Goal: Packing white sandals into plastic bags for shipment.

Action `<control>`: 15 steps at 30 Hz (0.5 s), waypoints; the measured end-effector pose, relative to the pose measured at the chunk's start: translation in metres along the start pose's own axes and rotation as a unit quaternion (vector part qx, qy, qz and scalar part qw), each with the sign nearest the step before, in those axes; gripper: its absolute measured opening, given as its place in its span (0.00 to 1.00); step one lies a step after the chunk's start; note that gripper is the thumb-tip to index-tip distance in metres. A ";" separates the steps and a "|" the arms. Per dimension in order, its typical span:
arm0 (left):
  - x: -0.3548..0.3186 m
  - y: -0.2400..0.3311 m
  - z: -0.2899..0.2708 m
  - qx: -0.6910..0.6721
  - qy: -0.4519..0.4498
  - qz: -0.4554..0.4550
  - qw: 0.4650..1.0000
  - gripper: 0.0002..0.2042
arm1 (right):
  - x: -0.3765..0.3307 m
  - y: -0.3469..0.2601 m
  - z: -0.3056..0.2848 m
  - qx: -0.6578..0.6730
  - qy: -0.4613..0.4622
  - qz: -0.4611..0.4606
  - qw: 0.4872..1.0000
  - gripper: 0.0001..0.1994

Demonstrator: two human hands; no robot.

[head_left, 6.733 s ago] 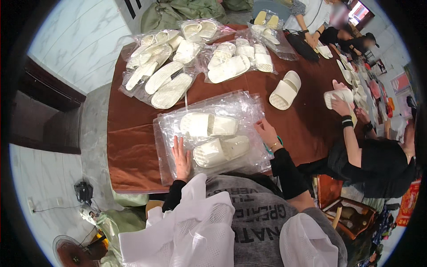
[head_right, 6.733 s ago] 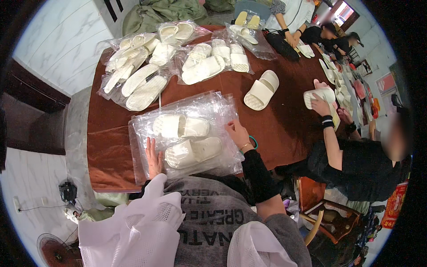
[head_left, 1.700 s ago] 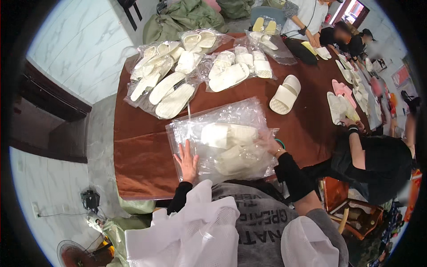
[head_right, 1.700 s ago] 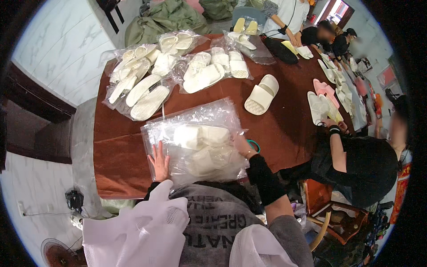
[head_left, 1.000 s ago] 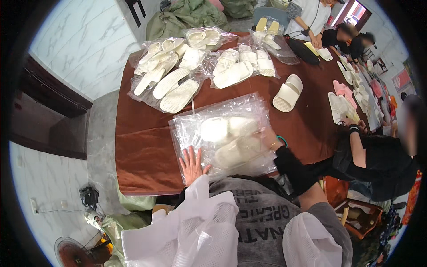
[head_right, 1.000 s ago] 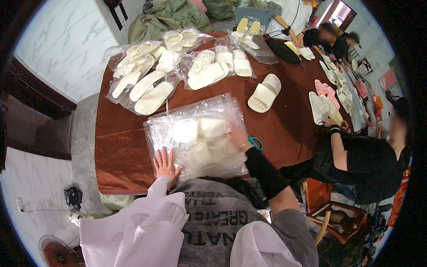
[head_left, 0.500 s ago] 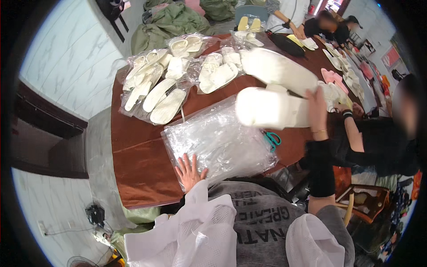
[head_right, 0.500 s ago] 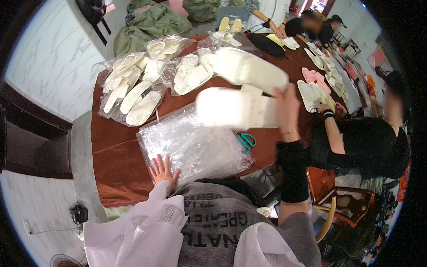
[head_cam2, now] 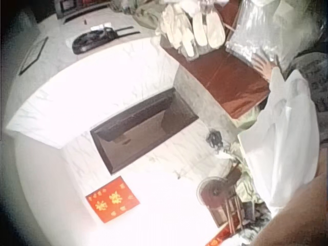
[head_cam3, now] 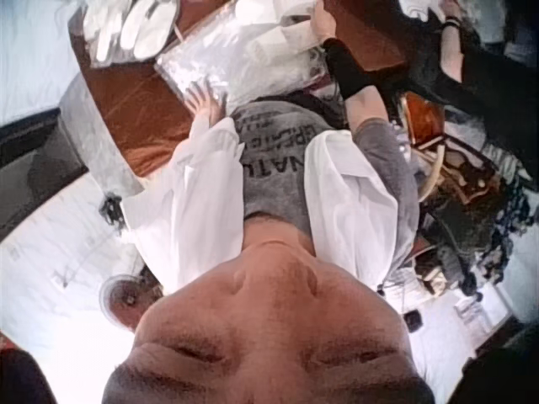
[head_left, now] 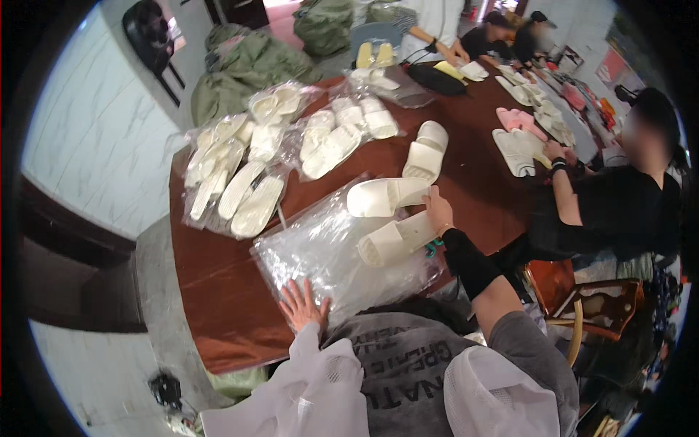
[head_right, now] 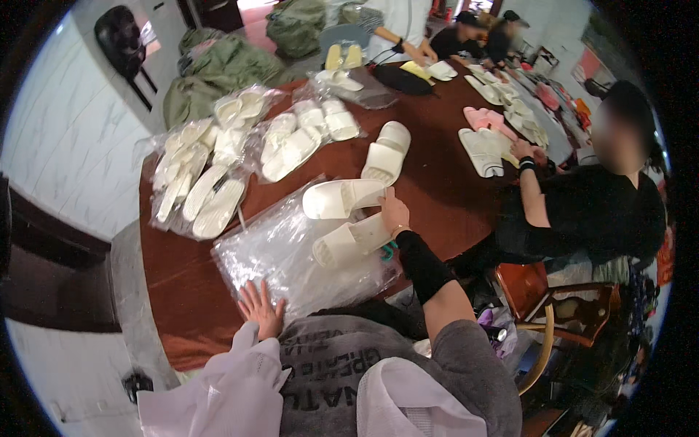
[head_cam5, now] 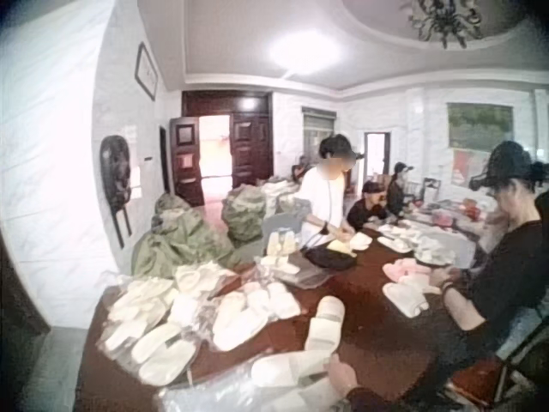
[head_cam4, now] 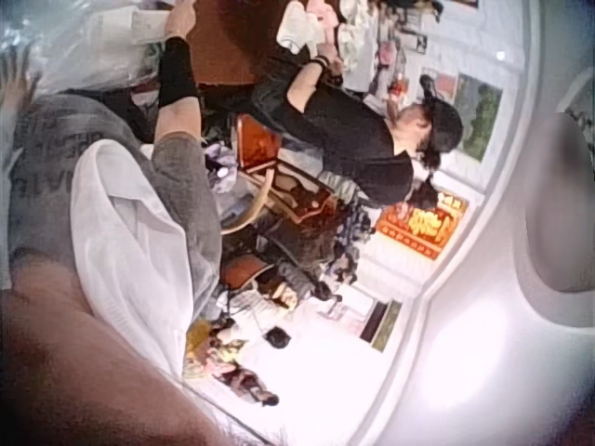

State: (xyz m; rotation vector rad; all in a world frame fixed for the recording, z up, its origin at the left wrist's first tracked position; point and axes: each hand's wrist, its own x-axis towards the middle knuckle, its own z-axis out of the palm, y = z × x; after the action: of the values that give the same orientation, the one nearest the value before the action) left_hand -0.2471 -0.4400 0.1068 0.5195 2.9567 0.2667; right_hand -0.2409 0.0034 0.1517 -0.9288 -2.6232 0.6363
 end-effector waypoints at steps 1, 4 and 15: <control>-0.002 -0.005 0.003 -0.007 -0.014 -0.011 1.000 0.42 | 0.009 0.002 -0.012 -0.006 0.024 -0.027 0.999 0.13; -0.005 -0.008 0.006 -0.008 -0.008 -0.012 1.000 0.42 | 0.041 0.003 -0.056 0.006 0.055 -0.040 0.998 0.12; -0.002 -0.001 0.001 -0.014 0.005 0.006 1.000 0.42 | 0.090 0.015 -0.137 0.062 0.237 -0.108 0.964 0.22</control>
State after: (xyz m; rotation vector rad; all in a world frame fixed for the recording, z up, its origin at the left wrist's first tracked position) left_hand -0.2458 -0.4415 0.1053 0.5335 2.9560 0.3111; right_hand -0.2456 0.1148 0.2731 -0.6485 -2.1877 0.4486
